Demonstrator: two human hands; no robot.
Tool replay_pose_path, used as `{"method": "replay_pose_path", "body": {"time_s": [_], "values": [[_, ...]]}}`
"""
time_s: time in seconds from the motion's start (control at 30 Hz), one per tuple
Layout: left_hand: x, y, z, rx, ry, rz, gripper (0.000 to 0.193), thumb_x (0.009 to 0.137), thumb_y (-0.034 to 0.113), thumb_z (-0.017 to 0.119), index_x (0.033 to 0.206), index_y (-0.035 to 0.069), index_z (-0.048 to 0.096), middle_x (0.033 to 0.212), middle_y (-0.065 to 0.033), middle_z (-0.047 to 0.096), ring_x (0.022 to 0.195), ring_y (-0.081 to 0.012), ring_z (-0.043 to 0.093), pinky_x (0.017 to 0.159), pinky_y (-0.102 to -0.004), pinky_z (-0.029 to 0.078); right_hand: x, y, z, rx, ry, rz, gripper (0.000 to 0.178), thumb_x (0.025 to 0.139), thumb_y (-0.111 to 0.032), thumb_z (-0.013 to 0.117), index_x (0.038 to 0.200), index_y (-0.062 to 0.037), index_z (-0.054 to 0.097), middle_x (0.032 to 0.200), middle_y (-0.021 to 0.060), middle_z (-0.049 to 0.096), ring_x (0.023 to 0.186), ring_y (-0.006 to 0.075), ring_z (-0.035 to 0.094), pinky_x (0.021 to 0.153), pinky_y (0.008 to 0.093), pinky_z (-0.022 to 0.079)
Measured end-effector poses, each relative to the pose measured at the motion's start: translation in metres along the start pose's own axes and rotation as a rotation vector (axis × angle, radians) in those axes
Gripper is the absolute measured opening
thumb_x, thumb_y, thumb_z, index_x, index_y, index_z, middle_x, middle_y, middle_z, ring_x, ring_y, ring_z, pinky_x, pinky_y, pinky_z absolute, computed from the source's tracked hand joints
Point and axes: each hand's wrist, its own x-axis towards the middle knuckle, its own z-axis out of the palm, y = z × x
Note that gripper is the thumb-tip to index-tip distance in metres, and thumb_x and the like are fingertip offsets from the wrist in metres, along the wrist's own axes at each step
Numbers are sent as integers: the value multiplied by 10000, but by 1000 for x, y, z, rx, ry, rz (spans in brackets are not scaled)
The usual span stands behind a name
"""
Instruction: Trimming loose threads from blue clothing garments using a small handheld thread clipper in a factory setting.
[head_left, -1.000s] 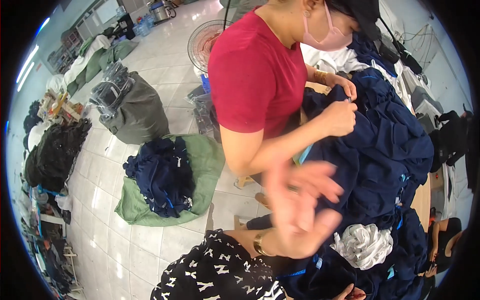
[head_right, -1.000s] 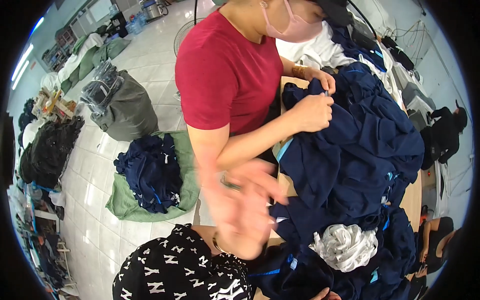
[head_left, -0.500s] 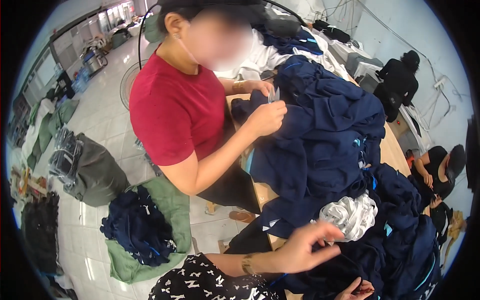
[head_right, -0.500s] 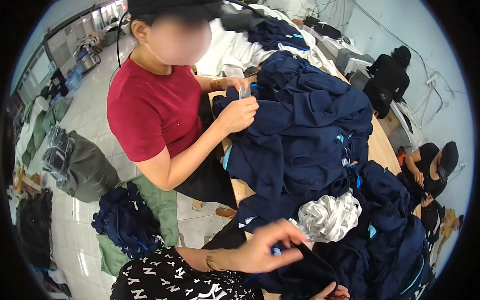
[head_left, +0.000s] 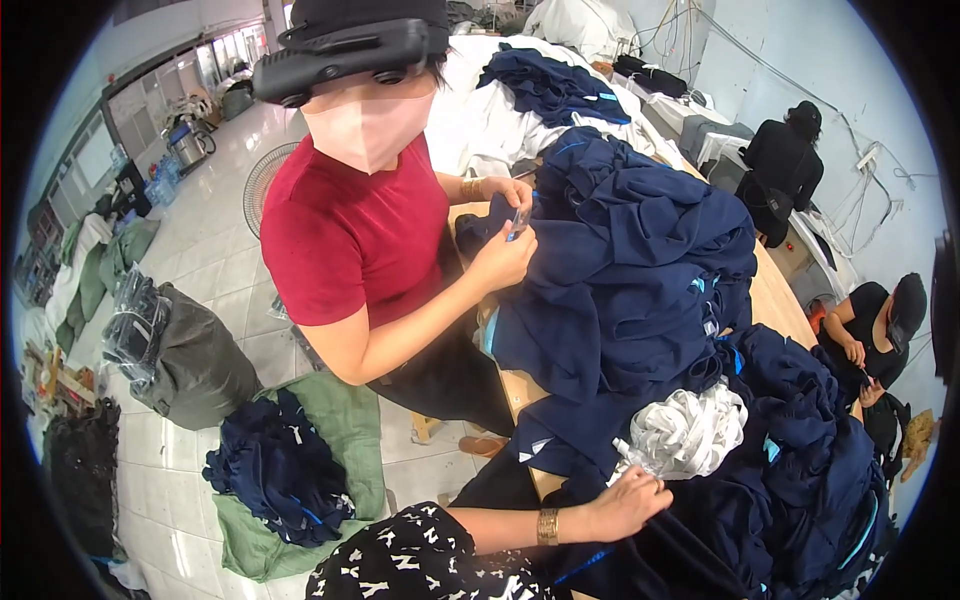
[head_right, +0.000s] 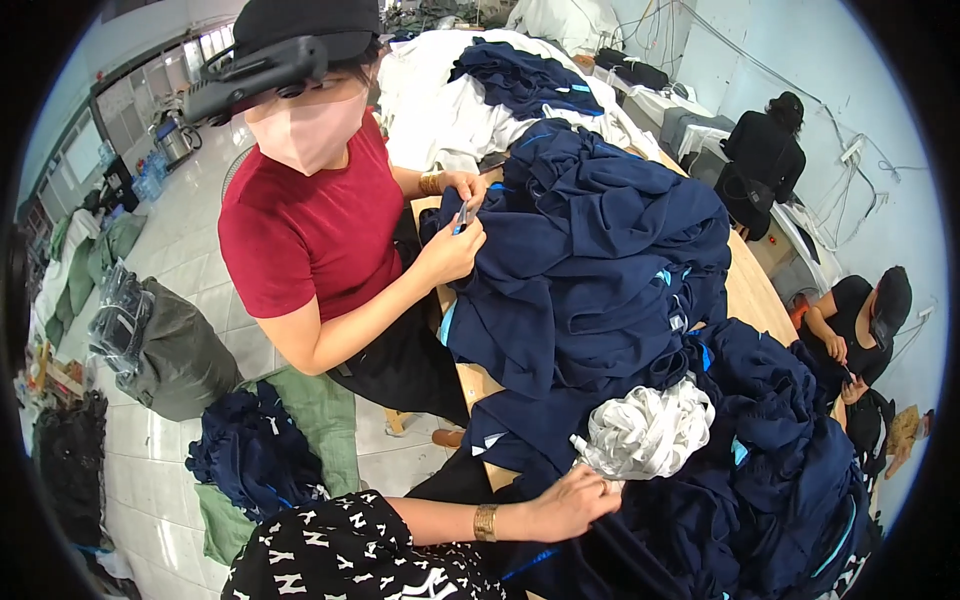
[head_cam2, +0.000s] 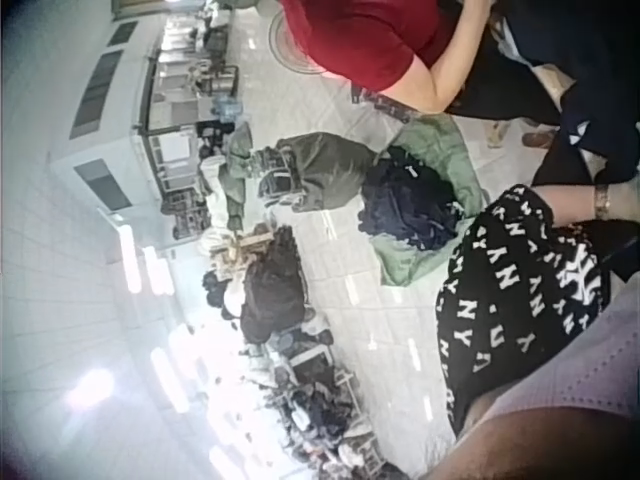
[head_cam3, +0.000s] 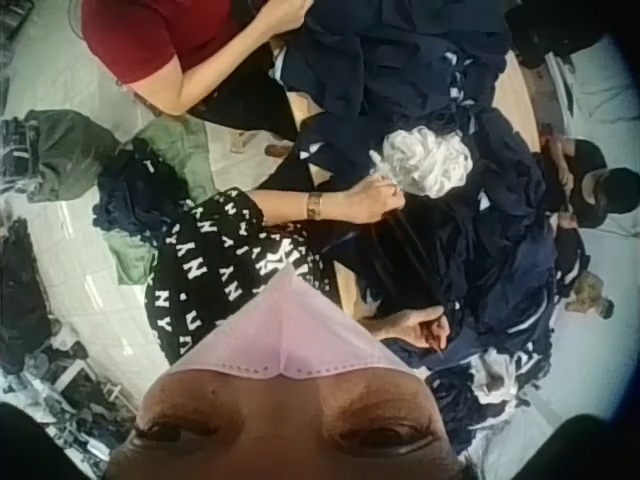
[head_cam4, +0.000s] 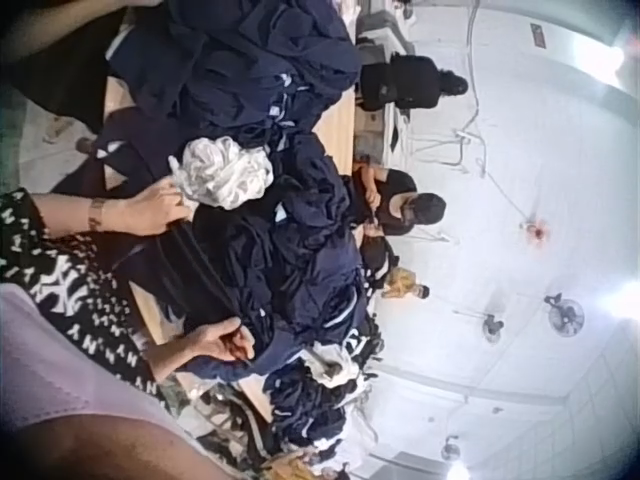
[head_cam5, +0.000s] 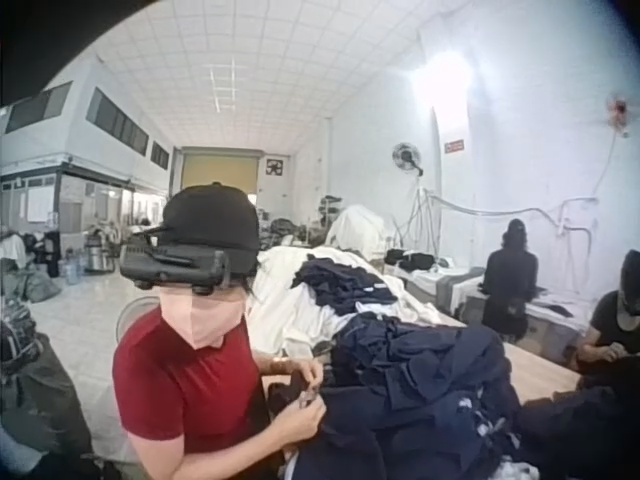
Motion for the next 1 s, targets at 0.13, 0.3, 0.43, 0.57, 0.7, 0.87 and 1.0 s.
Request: {"method": "replay_pose_path", "body": {"time_s": [0.13, 0.3, 0.43, 0.57, 0.7, 0.87, 1.0], "values": [[-4, -19, -19, 20, -26, -141, 243, 605, 0, 615, 825, 73, 541, 832, -87, 520, 875, -259, 518, 765, -350, 374, 8, 11, -8, 2, 70, -48, 248, 818, -46, 666, 826, -35, 418, 741, 49, 442, 671, 183, 447, 660, 272, 377], [4, -19, -40, -246, -329, -385, 271, 644, 162, 731, 751, 25, 523, 759, -118, 557, 790, -306, 564, 648, -374, 430, 15, 24, -11, -68, 62, -82, 273, 819, -59, 669, 783, -49, 399, 717, 53, 444, 647, 193, 444, 651, 291, 382], [12, -18, -55, -510, -517, -260, 362, 738, 285, 711, 751, -11, 504, 673, -132, 545, 651, -256, 544, 602, -369, 426, 14, 39, -12, 3, 85, 11, 257, 811, -54, 679, 821, -41, 423, 740, 43, 447, 674, 186, 442, 683, 293, 386], [17, -12, -51, -972, -488, -515, 285, 866, 308, 614, 856, 32, 544, 743, 6, 528, 658, -75, 501, 559, -234, 450, 10, 48, -11, 9, -22, 81, 255, 800, -51, 692, 858, -32, 444, 757, 43, 455, 702, 167, 450, 697, 284, 385], [14, -7, -47, -1403, -377, -653, 246, 910, 316, 558, 989, 86, 520, 849, 62, 471, 743, -18, 470, 583, -203, 479, 4, 52, -13, 40, -47, 113, 255, 803, -47, 686, 873, -33, 441, 757, 37, 449, 699, 160, 444, 703, 275, 386], [4, -9, -40, -1446, -226, -717, 221, 907, 299, 565, 1004, 101, 552, 833, 67, 488, 740, -6, 481, 573, -198, 480, -4, 50, -13, 49, -92, 170, 267, 804, -38, 680, 897, -35, 430, 770, 37, 453, 708, 159, 446, 714, 271, 387], [2, -21, -10, -1467, 35, -788, 193, 899, 209, 585, 1016, 57, 605, 937, 49, 603, 804, -34, 550, 728, -209, 456, -14, 42, -3, 69, -63, 264, 225, 835, -134, 662, 771, -59, 459, 668, 28, 464, 595, 141, 457, 707, 290, 429]]}}
